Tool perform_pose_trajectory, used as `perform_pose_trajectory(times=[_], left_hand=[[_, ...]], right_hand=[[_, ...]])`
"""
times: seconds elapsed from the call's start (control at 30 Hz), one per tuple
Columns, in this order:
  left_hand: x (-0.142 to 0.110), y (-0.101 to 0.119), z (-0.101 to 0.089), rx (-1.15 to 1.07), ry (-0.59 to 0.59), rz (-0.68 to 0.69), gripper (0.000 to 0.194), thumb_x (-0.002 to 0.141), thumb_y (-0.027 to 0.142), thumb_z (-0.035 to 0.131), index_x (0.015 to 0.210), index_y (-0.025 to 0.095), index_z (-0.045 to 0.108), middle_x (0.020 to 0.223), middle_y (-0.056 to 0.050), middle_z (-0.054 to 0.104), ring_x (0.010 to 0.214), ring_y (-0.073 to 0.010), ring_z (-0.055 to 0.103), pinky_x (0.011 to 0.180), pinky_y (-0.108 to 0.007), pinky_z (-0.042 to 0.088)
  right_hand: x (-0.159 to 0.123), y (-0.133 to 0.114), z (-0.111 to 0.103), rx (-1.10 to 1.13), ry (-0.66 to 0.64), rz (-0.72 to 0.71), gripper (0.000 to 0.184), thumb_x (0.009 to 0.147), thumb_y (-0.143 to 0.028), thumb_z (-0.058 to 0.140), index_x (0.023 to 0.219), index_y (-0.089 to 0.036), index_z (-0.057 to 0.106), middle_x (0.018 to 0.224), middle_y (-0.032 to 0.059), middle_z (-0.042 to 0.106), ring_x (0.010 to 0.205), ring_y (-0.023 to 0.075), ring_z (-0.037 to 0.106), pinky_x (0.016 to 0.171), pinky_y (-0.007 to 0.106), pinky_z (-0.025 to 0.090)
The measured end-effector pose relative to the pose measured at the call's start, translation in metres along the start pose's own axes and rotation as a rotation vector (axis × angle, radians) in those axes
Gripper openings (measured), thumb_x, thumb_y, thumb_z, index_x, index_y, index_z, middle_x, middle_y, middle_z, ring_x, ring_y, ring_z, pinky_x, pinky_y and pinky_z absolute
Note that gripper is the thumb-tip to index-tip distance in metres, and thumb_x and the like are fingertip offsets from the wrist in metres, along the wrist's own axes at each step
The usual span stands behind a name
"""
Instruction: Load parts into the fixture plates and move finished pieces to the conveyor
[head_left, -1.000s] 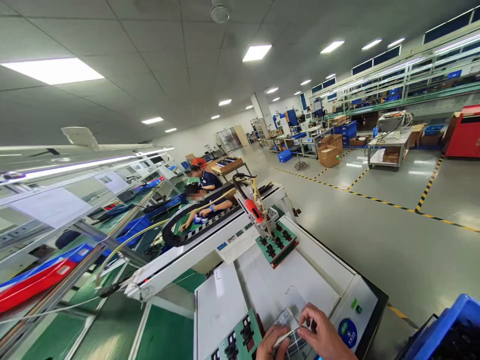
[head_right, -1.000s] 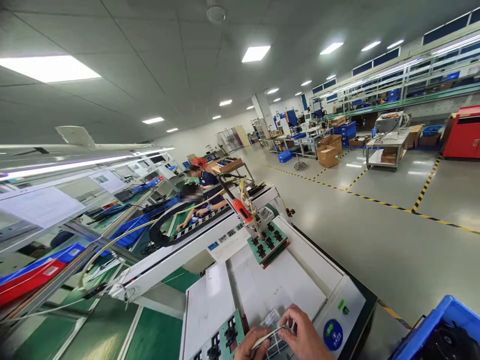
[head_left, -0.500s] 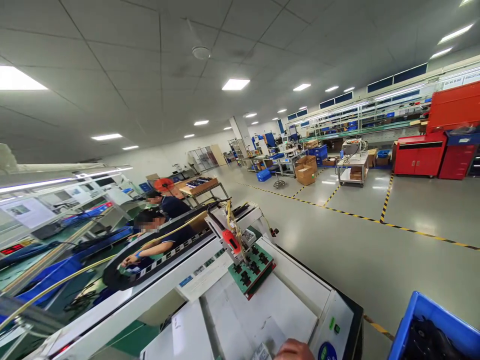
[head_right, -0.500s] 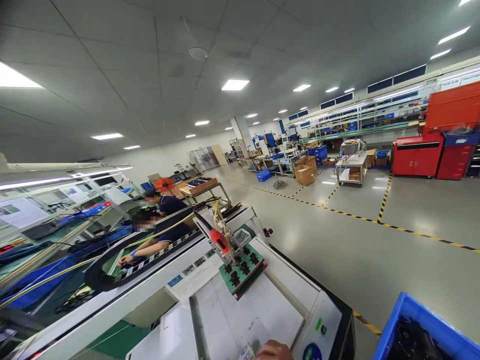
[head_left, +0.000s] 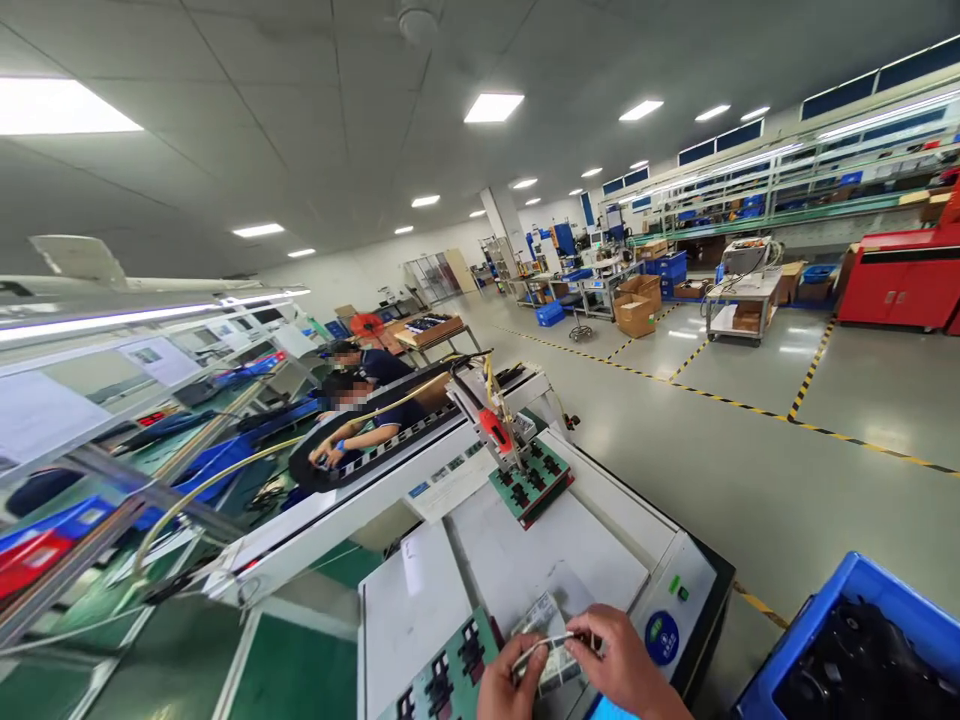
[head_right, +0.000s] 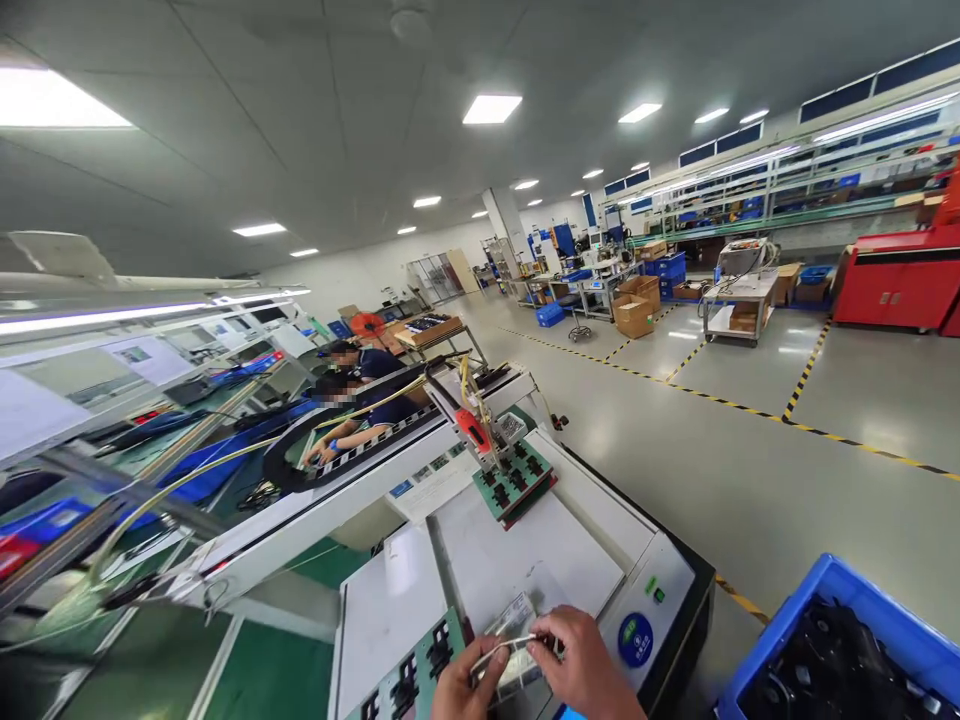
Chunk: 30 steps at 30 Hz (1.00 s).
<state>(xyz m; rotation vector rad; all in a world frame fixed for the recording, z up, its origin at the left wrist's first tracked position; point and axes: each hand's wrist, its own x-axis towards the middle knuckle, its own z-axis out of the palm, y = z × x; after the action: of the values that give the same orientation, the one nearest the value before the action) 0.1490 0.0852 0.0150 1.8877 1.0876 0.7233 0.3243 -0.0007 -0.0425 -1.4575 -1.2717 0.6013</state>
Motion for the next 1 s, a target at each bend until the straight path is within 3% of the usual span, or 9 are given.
perform_pose_trajectory(times=[0.17,0.27,0.37,0.43,0.5,0.57,0.63,0.73,1.0], left_hand=[[0.001,0.001,-0.003,0.02,-0.063,-0.051,0.055,0.087,0.073,0.063,0.078,0.02,0.076,0.072,-0.004,0.072,0.072,-0.025,0.065,0.068,-0.031,0.051],[0.002,-0.001,-0.002,0.033,-0.059,-0.077,0.056,0.087,0.073,0.063,0.076,0.019,0.075,0.069,-0.004,0.071,0.07,-0.0259,0.064,0.066,-0.032,0.05],[0.002,0.001,0.001,0.042,-0.042,-0.108,0.058,0.086,0.075,0.062,0.078,0.02,0.076,0.07,-0.005,0.073,0.071,-0.0278,0.066,0.068,-0.034,0.052],[0.001,0.003,0.003,0.03,-0.062,-0.102,0.057,0.086,0.075,0.063,0.078,0.02,0.076,0.073,-0.005,0.075,0.075,-0.0287,0.068,0.072,-0.035,0.055],[0.0,0.004,0.005,-0.009,-0.09,-0.098,0.054,0.083,0.074,0.067,0.081,0.021,0.078,0.08,-0.006,0.078,0.08,-0.0294,0.071,0.076,-0.036,0.057],[-0.001,0.001,0.006,-0.093,-0.068,-0.123,0.054,0.079,0.073,0.074,0.091,0.02,0.079,0.089,-0.008,0.08,0.087,-0.0301,0.073,0.081,-0.036,0.058],[-0.002,-0.005,0.007,-0.209,-0.023,-0.165,0.057,0.077,0.072,0.077,0.099,0.019,0.078,0.093,-0.009,0.082,0.092,-0.0302,0.075,0.085,-0.036,0.059],[-0.003,-0.01,0.006,-0.303,0.016,-0.195,0.055,0.079,0.071,0.077,0.095,0.018,0.076,0.087,-0.009,0.081,0.087,-0.0283,0.075,0.08,-0.034,0.059],[-0.006,0.001,0.004,-0.258,0.056,-0.159,0.052,0.081,0.07,0.075,0.08,0.018,0.072,0.071,-0.003,0.072,0.069,-0.0219,0.064,0.066,-0.029,0.051]], right_hand=[[0.003,-0.012,-0.013,-0.189,-0.034,-0.245,0.024,0.107,-0.027,0.054,0.116,-0.031,0.077,0.105,0.0091,0.076,0.095,0.0263,0.069,0.082,0.039,0.056],[0.0,-0.016,-0.017,-0.204,-0.005,-0.344,0.028,0.103,-0.021,0.057,0.109,-0.037,0.08,0.123,0.0098,0.071,0.108,0.0316,0.065,0.086,0.047,0.058],[-0.001,-0.018,-0.017,-0.038,-0.001,-0.261,0.025,0.099,-0.024,0.067,0.108,-0.043,0.08,0.132,0.0064,0.068,0.124,0.0359,0.06,0.099,0.055,0.058],[0.0,-0.016,-0.015,0.072,-0.029,-0.135,0.035,0.099,-0.027,0.068,0.128,-0.047,0.072,0.133,0.0065,0.067,0.127,0.0358,0.059,0.102,0.054,0.059],[0.0,-0.01,-0.011,0.151,-0.042,-0.045,0.049,0.101,-0.029,0.062,0.147,-0.047,0.057,0.125,0.0073,0.069,0.12,0.0336,0.064,0.103,0.053,0.06],[0.0,-0.002,-0.006,0.198,-0.007,0.006,0.052,0.103,-0.031,0.058,0.152,-0.043,0.05,0.113,0.0062,0.069,0.11,0.031,0.068,0.105,0.054,0.059],[0.0,0.006,-0.003,0.216,0.042,0.034,0.049,0.104,-0.035,0.057,0.152,-0.041,0.05,0.107,0.0055,0.069,0.103,0.0298,0.069,0.107,0.055,0.057],[0.0,0.013,-0.002,0.229,0.04,0.043,0.048,0.105,-0.04,0.056,0.153,-0.041,0.048,0.108,0.0069,0.07,0.1,0.0302,0.069,0.107,0.055,0.058],[0.0,0.007,-0.008,0.236,-0.016,0.032,0.048,0.106,-0.041,0.054,0.153,-0.044,0.045,0.114,0.0051,0.071,0.107,0.0309,0.068,0.101,0.052,0.061]])
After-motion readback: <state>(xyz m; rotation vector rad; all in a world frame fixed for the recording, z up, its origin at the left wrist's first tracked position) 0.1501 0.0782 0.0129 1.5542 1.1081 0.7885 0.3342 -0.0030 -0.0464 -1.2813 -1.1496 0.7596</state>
